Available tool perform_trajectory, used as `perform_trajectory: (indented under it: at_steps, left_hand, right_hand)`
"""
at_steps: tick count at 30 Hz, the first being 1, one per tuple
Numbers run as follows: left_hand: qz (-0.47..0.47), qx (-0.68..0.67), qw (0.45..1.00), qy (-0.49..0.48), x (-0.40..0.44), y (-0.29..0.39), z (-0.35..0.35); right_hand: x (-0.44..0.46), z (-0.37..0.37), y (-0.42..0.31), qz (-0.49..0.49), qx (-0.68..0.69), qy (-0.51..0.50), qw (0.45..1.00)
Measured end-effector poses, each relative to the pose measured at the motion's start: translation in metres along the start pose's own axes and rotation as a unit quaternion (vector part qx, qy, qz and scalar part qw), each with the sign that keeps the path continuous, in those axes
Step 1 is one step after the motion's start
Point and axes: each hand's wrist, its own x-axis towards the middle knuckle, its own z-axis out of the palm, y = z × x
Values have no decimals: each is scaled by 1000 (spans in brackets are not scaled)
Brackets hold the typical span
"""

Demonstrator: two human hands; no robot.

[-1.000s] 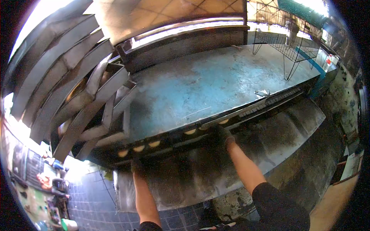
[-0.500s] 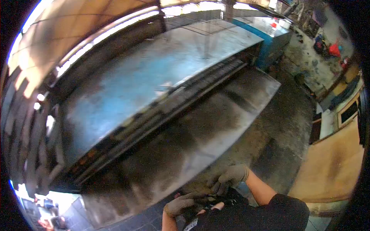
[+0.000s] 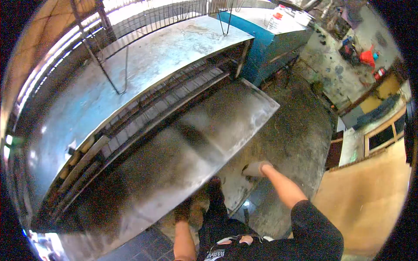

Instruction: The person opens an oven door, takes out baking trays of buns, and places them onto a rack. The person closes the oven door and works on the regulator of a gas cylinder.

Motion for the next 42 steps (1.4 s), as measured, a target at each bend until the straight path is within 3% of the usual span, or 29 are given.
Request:
perform_trajectory:
  at_steps: [1,2,5,8,14,18,21,24,25,26,27,30,33,36,39,42]
  left_hand:
    - [16,-16,1000,18,17,-5,13]
    - [30,-33,998,35,34,-10,26]
    - [68,-73,991,84,67,-18,57]
    - [96,-98,982,130,86,-26,69]
    - [133,-117,969,174,86,-37,79]
    - [157,-120,962,188,57,-46,84]
    - [168,-126,958,196,16,-76,86]
    - [164,-145,952,212,-59,-139,97]
    - [165,-150,950,218,-87,-170,98]
    - [166,-157,948,223,-118,-202,99]
    - [180,-155,945,225,-138,-242,86]
    - [224,-141,937,229,-198,-345,58]
    - [218,-211,930,207,-315,-409,110]
    - [225,-194,936,188,-355,-488,79]
    - [219,-253,916,223,-403,-499,107]
    - [255,-221,910,239,-428,-476,129]
  right_hand:
    - [29,-19,15,81,-38,23,996]
    - [64,-29,37,101,-49,70,991]
    - [186,-49,102,100,-24,204,974]
    - [262,-78,120,82,30,264,961]
    - [317,-90,122,24,135,293,946]
    - [314,-78,134,-84,257,310,911]
    - [288,-41,163,-256,353,315,843]
    - [249,21,212,-481,375,331,720]
    - [195,32,226,-345,632,192,667]
    - [141,45,246,-167,821,34,545]
    - [96,62,265,-145,797,90,579]
    - [20,125,331,-154,831,73,529]
    - [-46,177,403,-143,832,74,531]
    - [-120,206,437,-156,814,118,547]
    - [-157,218,462,-163,810,114,552]
    - [-175,203,451,-174,820,116,532]
